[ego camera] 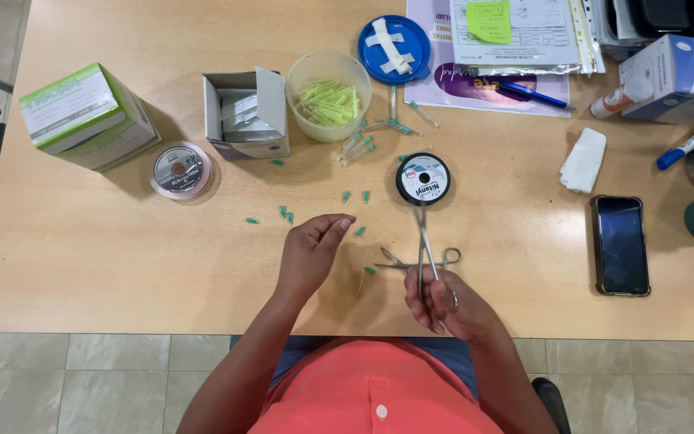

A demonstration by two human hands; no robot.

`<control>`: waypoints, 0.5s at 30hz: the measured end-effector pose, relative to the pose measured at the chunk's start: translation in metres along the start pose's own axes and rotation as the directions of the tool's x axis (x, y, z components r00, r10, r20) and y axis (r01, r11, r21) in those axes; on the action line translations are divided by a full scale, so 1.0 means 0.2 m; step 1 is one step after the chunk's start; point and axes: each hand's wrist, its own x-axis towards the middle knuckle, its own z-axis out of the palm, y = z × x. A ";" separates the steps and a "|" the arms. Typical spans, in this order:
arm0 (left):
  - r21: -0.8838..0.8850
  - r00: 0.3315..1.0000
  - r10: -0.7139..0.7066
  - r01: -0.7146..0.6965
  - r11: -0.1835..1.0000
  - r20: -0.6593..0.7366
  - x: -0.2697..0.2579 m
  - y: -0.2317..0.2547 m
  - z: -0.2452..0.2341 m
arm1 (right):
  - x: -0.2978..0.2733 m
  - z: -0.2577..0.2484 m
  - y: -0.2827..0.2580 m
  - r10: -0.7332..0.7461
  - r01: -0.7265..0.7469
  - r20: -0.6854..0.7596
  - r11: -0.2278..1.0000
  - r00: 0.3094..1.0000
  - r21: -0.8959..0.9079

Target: The person assembles small medical components on a table, using forceps to handle a thin filament and inserting it into a green plastic cap. They repeat this process with several items, placing the assembled units on the table.

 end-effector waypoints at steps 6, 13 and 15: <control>0.038 1.000 0.025 -0.025 0.999 -0.011 0.01 -0.04 0.00 | 0.07 0.05 -0.07 0.233 -0.224 0.041 0.961 0.972 -0.164; 0.163 1.000 0.009 -0.007 0.987 -0.011 0.03 -0.15 -0.01 | 0.29 0.06 -0.07 0.201 -0.240 -0.190 0.946 0.961 -0.217; 0.195 1.000 0.001 0.001 0.981 -0.009 0.03 -0.15 -0.01 | 0.30 0.08 -0.11 0.172 -0.240 -0.295 0.948 0.940 -0.211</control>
